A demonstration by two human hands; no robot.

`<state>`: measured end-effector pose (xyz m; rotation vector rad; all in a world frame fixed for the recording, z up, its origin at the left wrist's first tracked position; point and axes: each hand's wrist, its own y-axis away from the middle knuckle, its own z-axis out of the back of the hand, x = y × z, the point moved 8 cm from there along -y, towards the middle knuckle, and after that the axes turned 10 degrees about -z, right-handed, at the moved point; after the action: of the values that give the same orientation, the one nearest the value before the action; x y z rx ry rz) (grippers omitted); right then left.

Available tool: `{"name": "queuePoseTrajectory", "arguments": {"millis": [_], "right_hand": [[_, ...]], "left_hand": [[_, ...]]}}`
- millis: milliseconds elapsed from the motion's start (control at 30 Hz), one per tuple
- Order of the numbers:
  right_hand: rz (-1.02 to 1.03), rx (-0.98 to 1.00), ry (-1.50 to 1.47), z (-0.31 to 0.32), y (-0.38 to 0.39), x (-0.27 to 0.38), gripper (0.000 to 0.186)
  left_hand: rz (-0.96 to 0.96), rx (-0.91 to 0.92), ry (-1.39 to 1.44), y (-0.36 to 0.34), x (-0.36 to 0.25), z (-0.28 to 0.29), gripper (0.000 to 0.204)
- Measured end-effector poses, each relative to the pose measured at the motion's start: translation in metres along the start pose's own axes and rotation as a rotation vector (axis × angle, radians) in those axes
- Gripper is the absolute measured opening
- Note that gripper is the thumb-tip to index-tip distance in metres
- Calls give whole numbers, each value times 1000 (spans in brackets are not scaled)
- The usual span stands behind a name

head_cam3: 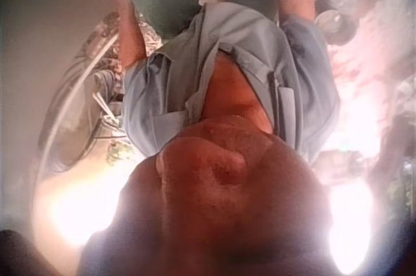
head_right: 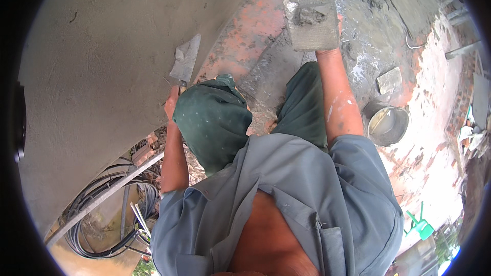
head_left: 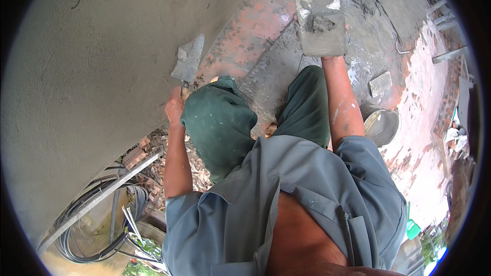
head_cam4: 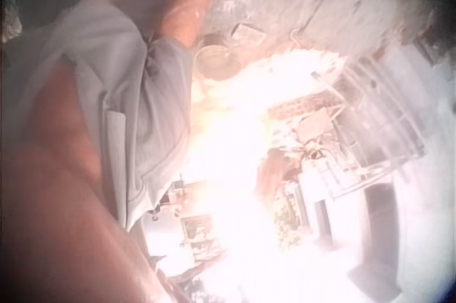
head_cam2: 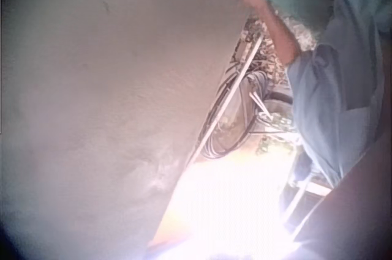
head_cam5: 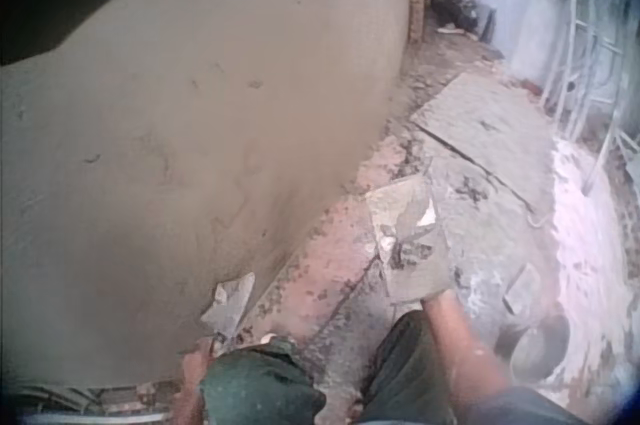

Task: The person applies wet cement to a vertical wall using a trowel and smooths the surface with a float. They repeatedly scoop cement from the floor and spread it evenly across the wall, finishing by smoothing the edges.

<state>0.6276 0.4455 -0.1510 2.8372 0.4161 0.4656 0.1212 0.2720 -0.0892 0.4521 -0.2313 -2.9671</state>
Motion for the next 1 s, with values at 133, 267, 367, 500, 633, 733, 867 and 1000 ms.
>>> {"name": "queuePoseTrajectory", "arguments": {"millis": [133,267,367,500,633,733,867,1000], "right_hand": [[8,11,24,1,2,7,68],[25,3,30,4,7,13,75],[36,1,49,5,11,18,82],[47,-7,71,6,12,22,90],[62,-12,103,10,13,27,100],[78,-20,134,14,16,34,107],[110,-43,208,14,23,44,113],[152,-94,293,4,32,47,113]], "left_hand": [[-92,78,29,-24,-4,8,34],[-20,159,223,-43,-8,42,34],[-22,126,230,-37,-19,61,34],[-116,-118,154,-27,-39,65,36],[-166,81,16,-50,-48,9,36],[-136,176,13,-78,-45,-34,37],[-146,150,24,-108,-40,-47,40],[-92,104,227,-114,-45,-17,40]]}}
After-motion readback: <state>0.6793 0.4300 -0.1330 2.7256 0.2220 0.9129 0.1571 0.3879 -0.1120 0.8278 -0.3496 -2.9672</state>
